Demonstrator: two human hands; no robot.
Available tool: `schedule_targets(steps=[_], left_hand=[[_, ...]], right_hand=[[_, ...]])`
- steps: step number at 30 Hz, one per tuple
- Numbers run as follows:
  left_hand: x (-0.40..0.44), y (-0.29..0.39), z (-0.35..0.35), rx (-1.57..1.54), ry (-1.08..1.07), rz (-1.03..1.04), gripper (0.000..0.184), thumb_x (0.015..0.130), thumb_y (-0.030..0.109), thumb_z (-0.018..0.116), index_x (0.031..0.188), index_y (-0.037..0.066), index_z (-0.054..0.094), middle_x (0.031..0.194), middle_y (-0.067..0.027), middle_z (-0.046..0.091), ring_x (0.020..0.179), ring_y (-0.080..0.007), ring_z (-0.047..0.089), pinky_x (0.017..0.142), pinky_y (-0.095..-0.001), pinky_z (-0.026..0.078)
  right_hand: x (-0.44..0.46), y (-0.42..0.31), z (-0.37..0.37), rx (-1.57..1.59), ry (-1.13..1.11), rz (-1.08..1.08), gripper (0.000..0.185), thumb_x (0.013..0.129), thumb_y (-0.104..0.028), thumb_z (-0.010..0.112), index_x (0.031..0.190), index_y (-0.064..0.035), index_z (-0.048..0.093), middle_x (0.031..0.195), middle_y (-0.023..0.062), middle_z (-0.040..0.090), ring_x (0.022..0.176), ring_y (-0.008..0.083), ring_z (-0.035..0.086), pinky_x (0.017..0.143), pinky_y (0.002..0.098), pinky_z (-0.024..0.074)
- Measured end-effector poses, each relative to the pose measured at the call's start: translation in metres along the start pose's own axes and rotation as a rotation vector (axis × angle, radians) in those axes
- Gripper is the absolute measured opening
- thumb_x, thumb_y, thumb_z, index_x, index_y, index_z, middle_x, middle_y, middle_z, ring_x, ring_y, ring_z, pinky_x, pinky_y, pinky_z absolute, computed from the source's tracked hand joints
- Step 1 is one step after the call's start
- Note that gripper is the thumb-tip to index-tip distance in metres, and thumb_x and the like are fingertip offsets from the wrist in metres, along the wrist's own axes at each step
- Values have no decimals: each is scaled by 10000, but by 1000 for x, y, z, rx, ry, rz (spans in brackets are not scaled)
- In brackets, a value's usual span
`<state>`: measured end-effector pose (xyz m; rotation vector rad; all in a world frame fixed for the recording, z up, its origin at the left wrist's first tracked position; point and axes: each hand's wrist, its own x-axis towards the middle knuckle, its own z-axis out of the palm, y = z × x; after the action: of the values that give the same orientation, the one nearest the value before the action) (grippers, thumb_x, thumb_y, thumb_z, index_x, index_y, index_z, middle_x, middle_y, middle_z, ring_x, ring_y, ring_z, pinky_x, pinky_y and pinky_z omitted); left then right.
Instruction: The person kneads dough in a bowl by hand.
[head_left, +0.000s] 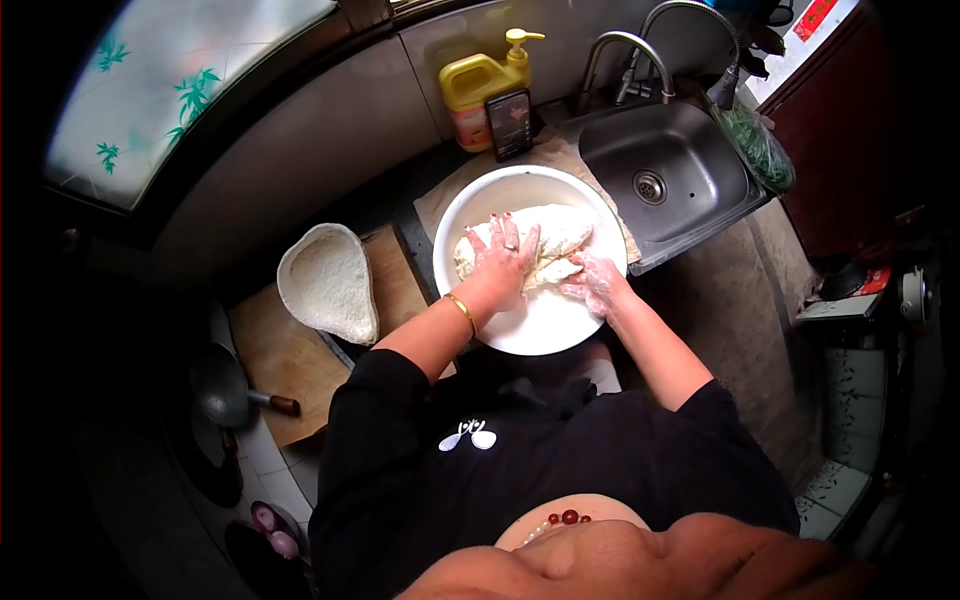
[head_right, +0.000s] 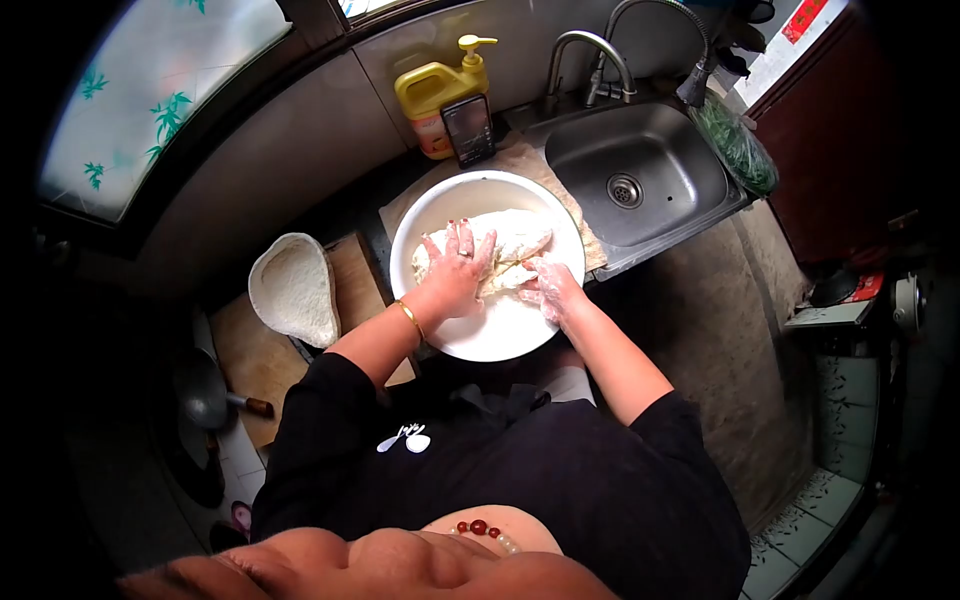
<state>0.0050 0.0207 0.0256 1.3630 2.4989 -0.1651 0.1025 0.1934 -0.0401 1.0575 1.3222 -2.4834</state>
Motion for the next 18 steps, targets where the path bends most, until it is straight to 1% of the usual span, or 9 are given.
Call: schedule_targets(steps=[3, 4, 7, 8, 11, 12, 15, 16, 18], left_hand=[[5, 2, 1, 61, 16, -33, 1079, 652, 365, 755, 1509, 100, 155, 1451, -348, 250, 1316, -498, 318, 968, -727, 250], [8, 1, 3, 49, 45, -34, 1056, 655, 354, 752, 1503, 98, 178, 1418, -331, 301, 1279, -480, 360, 951, -705, 280], [14, -3, -1, -10, 95, -44, 967, 666, 310, 740, 1476, 96, 257, 1311, -278, 432, 1179, -426, 461, 907, -628, 362], [17, -4, -5, -45, 90, -48, 924, 673, 289, 731, 1461, 97, 289, 1272, -260, 462, 1152, -406, 481, 896, -594, 385], [21, -5, -17, -132, 95, -73, 804, 689, 228, 701, 1412, 99, 375, 1180, -217, 520, 1099, -363, 520, 878, -503, 432], [22, -5, -20, -154, 103, -85, 766, 694, 208, 690, 1395, 99, 401, 1153, -204, 534, 1086, -352, 530, 874, -474, 444], [25, -4, -20, -207, 166, -116, 686, 699, 194, 676, 1343, 91, 464, 1118, -196, 555, 1053, -352, 550, 870, -431, 463], [25, -4, -24, -213, 166, -139, 662, 700, 191, 672, 1324, 81, 482, 1108, -200, 563, 1048, -357, 553, 873, -432, 465], [20, 2, -32, -237, 158, -184, 616, 701, 186, 664, 1285, 61, 517, 1090, -209, 577, 1037, -366, 561, 878, -433, 469]], right_hand=[[10, 3, 0, -69, 53, 94, 342, 895, -265, 524, 1167, -57, 512, 1023, 148, 582, 822, 289, 580, 743, 444, 505], [16, 4, 0, -82, 38, 103, 317, 881, -283, 521, 1126, -81, 522, 1030, 161, 563, 845, 321, 572, 750, 505, 491], [20, -1, 4, -19, 21, 169, 365, 902, -242, 467, 1183, -12, 503, 1091, 228, 578, 1010, 380, 560, 909, 550, 444], [22, -2, 2, 99, -23, 195, 268, 858, -230, 524, 1072, -69, 538, 1043, 188, 580, 895, 339, 592, 784, 506, 499], [33, 1, 6, 248, -41, 145, 264, 846, -188, 520, 1060, -37, 549, 1047, 195, 593, 932, 342, 599, 795, 519, 504], [33, -3, 11, 253, -21, 160, 269, 840, -152, 510, 1066, -12, 554, 1046, 194, 600, 951, 336, 602, 794, 530, 508], [34, -2, 11, 220, -25, 145, 279, 841, -135, 500, 1083, -8, 560, 1026, 186, 613, 928, 334, 616, 780, 527, 513], [34, -1, 11, 235, -13, 133, 271, 853, -154, 515, 1078, -15, 573, 979, 174, 629, 875, 327, 628, 743, 507, 524], [31, -5, 10, 220, -88, 67, 269, 864, -188, 530, 1068, -21, 580, 958, 162, 636, 851, 311, 632, 708, 480, 530]])
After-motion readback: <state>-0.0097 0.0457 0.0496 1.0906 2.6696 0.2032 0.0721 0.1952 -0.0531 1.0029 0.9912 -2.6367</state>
